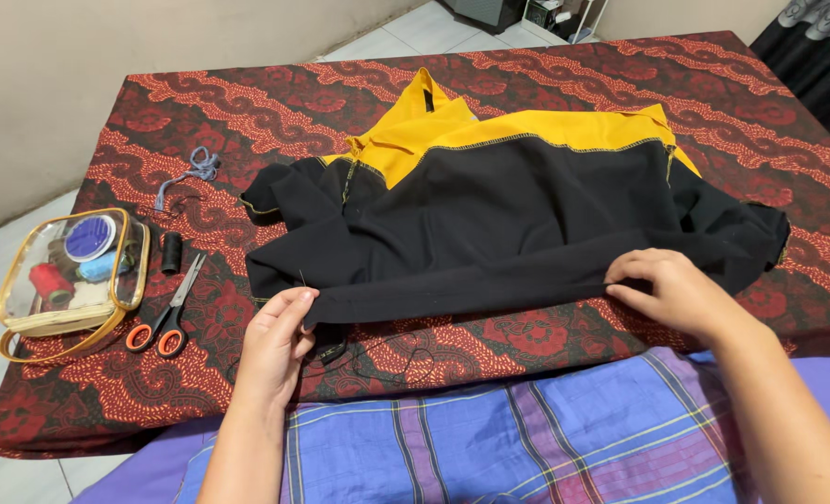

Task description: The person hand-sews the edge of a black and yellow garment laid across a bed, using a needle and thread. They pull the thread through the fabric, reposition and smooth the garment, and continue stitching along the hem.

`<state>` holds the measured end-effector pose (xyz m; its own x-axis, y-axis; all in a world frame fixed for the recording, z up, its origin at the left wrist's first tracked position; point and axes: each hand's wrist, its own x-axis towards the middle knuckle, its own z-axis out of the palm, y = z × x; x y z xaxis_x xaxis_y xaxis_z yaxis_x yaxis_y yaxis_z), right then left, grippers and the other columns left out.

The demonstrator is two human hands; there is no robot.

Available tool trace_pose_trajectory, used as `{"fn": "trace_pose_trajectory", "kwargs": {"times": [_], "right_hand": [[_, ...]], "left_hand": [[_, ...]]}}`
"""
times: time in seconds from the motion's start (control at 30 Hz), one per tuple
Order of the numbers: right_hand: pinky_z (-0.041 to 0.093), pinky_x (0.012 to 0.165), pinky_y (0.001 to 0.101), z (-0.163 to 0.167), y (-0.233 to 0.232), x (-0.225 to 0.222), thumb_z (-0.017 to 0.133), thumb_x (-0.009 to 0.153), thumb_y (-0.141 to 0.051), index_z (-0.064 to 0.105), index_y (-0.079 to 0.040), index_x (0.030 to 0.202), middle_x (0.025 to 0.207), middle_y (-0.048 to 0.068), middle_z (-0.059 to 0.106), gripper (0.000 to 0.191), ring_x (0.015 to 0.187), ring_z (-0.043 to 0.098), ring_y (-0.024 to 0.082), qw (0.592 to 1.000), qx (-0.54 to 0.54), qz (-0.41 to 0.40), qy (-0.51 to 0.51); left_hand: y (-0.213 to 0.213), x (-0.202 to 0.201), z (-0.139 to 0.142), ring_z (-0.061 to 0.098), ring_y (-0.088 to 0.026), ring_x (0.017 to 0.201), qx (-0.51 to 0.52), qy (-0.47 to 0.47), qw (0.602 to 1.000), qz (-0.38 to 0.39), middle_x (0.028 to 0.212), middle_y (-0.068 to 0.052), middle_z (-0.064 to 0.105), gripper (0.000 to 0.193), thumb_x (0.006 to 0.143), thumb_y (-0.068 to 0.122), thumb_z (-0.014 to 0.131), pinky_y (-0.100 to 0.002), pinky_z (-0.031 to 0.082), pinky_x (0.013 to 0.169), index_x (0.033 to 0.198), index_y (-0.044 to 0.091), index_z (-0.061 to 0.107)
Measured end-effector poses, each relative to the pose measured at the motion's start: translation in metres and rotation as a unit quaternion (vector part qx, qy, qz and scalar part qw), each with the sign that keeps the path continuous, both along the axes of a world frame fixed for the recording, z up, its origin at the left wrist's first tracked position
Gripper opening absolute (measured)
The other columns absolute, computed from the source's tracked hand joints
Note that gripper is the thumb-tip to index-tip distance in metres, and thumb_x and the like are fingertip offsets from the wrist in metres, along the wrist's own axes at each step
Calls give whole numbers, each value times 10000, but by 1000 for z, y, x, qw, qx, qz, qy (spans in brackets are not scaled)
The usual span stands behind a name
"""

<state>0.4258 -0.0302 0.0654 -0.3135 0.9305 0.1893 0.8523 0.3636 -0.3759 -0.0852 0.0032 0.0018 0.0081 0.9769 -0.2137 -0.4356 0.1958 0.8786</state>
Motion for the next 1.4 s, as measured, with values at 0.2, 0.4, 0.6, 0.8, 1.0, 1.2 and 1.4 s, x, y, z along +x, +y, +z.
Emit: {"fn": "trace_pose_trajectory", "kwargs": {"times": [0.2,0.4,0.6,0.8,1.0,1.2,1.4], "right_hand": [[553,784,420,3,2,10,741,822,-255,752,-64,835,800,94,745,192,824,699,297,995,33,-73,-54],[558,761,424,-8,12,3,736,843,-251,743,-60,862,787,107,736,192,781,707,301,991,56,-112,-49],[575,794,413,-12,3,22,723,819,-231,757,-54,926,912,129,756,210,867,727,315,994,40,-93,-40],[545,947,436,-16,-9,52,706,845,-270,763,-118,998,1036,82,759,223,1005,706,284,980,74,-120,-140],[517,1036,455,-9,-18,75,707,807,-319,777,-173,1029,1173,19,724,275,1172,651,225,955,69,-175,-227],[550,907,457,0,-24,87,757,854,-388,764,-129,1193,1201,127,713,426,1088,667,335,939,41,-299,-166],[579,767,383,-11,-20,103,825,896,-255,739,24,1149,983,167,775,385,867,740,258,900,-75,-417,102]], "left_hand": [[1,0,-1,459,-9,577,-3,13,1000,4,737,57,588,124,944,159,697,-186,287,449,1013,61,730],[0,2,-2,446,-8,566,-4,29,1000,7,727,62,581,119,944,155,702,-188,283,448,1007,59,733],[-2,0,-1,444,-7,565,-4,19,1000,7,735,61,592,120,941,155,697,-185,266,437,1008,63,736],[-2,1,2,456,-11,580,2,15,1000,8,735,55,582,119,947,151,701,-190,278,439,1005,52,733],[-4,1,4,457,-16,583,-3,10,1000,5,738,48,588,117,945,150,703,-185,288,446,1003,52,730],[-3,1,4,470,-18,590,2,11,1000,12,744,46,594,120,942,148,698,-187,306,448,1002,49,730],[-2,-1,2,463,-12,589,3,15,1000,17,738,49,588,124,943,148,700,-186,296,447,1001,43,732]]}}
